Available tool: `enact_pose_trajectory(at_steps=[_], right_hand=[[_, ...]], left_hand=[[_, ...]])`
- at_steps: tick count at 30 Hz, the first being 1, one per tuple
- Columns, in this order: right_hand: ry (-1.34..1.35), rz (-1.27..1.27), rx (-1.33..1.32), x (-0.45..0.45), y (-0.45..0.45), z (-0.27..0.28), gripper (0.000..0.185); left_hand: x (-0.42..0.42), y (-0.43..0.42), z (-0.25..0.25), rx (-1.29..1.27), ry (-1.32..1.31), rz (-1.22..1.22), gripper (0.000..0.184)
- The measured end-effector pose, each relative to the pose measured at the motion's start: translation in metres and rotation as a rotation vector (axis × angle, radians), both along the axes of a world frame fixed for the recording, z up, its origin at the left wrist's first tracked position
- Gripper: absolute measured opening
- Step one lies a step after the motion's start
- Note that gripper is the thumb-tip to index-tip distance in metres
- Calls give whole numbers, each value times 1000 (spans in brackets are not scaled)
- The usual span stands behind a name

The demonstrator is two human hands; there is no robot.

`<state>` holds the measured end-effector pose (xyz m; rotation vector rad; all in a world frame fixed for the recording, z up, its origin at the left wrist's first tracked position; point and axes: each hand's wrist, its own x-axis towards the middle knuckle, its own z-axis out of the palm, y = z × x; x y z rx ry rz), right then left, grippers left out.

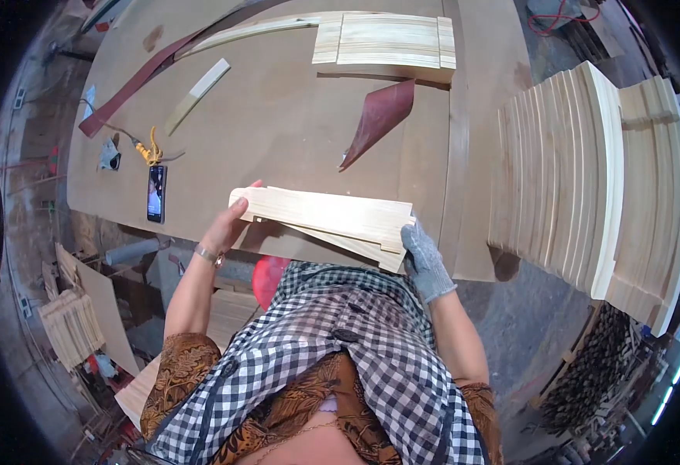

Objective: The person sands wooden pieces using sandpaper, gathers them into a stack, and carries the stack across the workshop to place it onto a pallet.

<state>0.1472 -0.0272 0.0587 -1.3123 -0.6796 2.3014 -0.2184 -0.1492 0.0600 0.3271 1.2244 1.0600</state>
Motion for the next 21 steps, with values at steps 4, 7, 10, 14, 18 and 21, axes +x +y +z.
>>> enact_pose_trajectory(at_steps=[4, 7, 10, 14, 18, 21], right_hand=[[12, -29, -21, -2, -2, 16, 63], [33, -59, -43, -3, -5, 14, 58], [59, -79, -66, -1, -5, 12, 58], [4, -67, -85, -1, -7, 19, 57], [-19, -58, -155, 3, -8, 23, 55], [-35, -90, -232, 10, -3, 16, 52]], left_hand=[[0, -1, -6, -13, 57, -57, 87], [-3, -2, -4, 3, 8, -82, 91], [-18, -9, -19, 69, -83, -81, 97], [-29, -7, -23, 1, -161, 61, 99], [-25, 4, -19, -181, -74, -70, 95], [-19, 14, -14, -204, 3, -94, 89]])
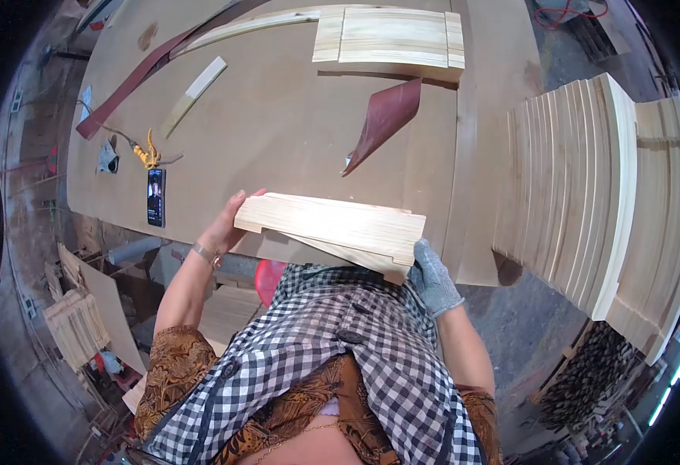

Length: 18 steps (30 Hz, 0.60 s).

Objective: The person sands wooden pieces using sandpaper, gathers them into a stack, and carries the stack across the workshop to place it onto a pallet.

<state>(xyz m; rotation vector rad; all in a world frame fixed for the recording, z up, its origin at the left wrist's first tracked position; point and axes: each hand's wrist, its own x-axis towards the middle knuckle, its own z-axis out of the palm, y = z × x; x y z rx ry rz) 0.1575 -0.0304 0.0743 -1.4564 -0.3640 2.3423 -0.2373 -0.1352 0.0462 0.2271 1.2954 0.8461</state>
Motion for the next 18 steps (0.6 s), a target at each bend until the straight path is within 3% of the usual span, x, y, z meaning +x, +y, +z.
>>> enact_pose_trajectory(at_steps=[4, 8, 11, 13, 16, 18], right_hand=[[-42, 60, 105, 4, -3, -11, 52], [13, -41, -120, -1, 6, 8, 58], [-96, 158, -105, -3, 21, 40, 63], [-150, 212, 34, 11, 20, 23, 67], [-165, 327, -61, 5, 35, 73, 75], [-156, 484, 129, 23, 28, 41, 80]], left_hand=[[6, -3, -5, -38, 12, 79, 82], [17, -8, -2, -67, 74, 99, 74], [17, 8, 32, -114, 16, -11, 73], [15, 17, 44, -144, -9, -96, 77], [8, 31, 43, -194, -102, -222, 80], [8, 39, 39, -241, -77, -281, 80]])
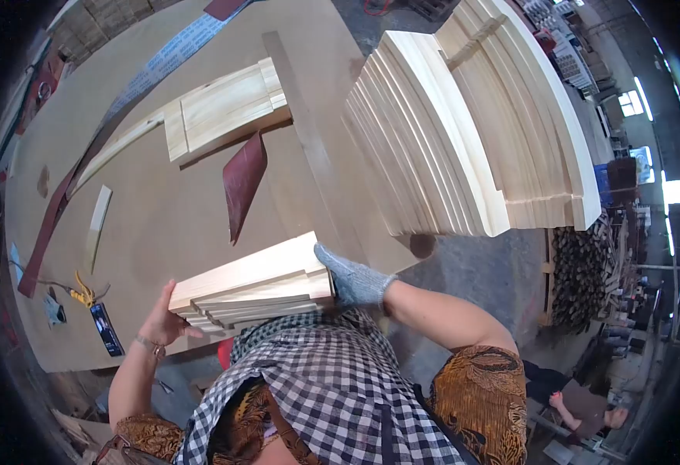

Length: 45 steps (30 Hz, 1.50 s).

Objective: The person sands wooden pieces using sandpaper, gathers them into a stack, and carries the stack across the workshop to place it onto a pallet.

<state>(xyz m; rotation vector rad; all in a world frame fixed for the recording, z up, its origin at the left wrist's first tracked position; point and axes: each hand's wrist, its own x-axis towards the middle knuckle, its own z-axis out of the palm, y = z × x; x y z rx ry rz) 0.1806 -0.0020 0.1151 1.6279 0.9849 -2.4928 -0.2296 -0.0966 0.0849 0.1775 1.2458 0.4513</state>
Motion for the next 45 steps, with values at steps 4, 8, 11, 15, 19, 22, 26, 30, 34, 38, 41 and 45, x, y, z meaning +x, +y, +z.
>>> enact_pose_trajectory(at_steps=[4, 8, 11, 15, 19, 22, 26, 30, 34, 38, 41, 45], right_hand=[[-37, -56, -129, -9, 8, 21, 87], [31, -56, -204, -8, 14, 20, 86], [-42, -91, -255, -13, 17, 26, 85], [108, -200, -214, -3, -3, -19, 78], [13, -328, -371, -11, -2, -18, 69], [-11, -423, -319, -11, -2, -18, 63], [-21, -448, -198, -11, 7, -17, 58], [112, -461, -26, -24, 35, -24, 56], [208, -427, 160, -29, 43, -39, 60], [156, -449, 183, -15, 33, -73, 62], [135, -481, 179, -17, 35, -78, 64], [124, -488, 246, -17, 37, -78, 61]], left_hand=[[0, 7, -22, -91, -12, -59, 81], [-4, 13, -31, -113, -113, -97, 81], [-1, 15, -25, -134, -87, -96, 83], [4, 7, -24, -93, 12, -51, 77], [7, -7, -18, -43, 107, 49, 71], [4, -12, -18, 2, 127, 88, 68], [3, -10, -15, 151, 191, 85, 69], [-3, 14, -38, 380, 278, 173, 75], [-2, 25, -51, 512, 290, 174, 76], [-2, 26, -41, 525, 308, 60, 75], [-27, 39, -42, 480, 253, -93, 71], [-40, 78, -20, 598, 324, -280, 58]])
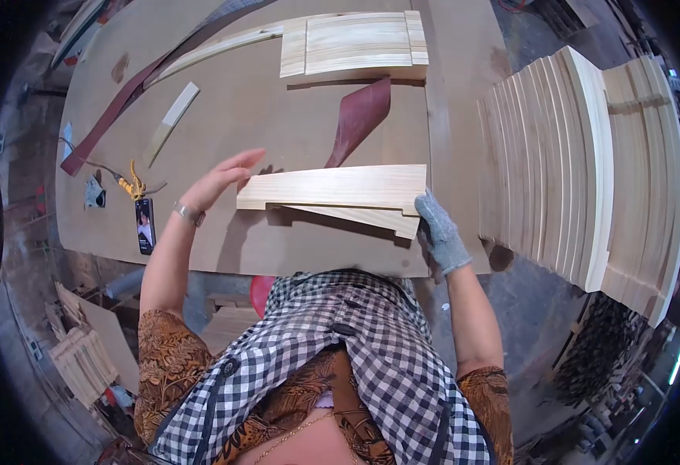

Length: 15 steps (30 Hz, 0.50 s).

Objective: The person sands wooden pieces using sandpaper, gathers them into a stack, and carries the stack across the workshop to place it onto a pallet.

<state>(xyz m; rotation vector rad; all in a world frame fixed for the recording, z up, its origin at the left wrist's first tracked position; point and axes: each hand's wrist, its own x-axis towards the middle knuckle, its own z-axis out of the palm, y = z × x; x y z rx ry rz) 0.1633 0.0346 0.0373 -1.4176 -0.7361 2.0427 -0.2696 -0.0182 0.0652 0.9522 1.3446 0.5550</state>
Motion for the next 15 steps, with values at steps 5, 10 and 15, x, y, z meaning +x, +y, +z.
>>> enact_pose_trajectory(at_steps=[5, 10, 15], right_hand=[[-7, -111, 60, -5, -7, 29, 51], [-464, 89, 350, 28, -50, 47, 24], [-589, 992, 592, -14, -84, 48, 53]], left_hand=[[73, 56, 45, 337, 292, -358, 46], [151, 78, 47, 352, 397, -549, 48], [182, 83, 58, 392, 403, -597, 43]])
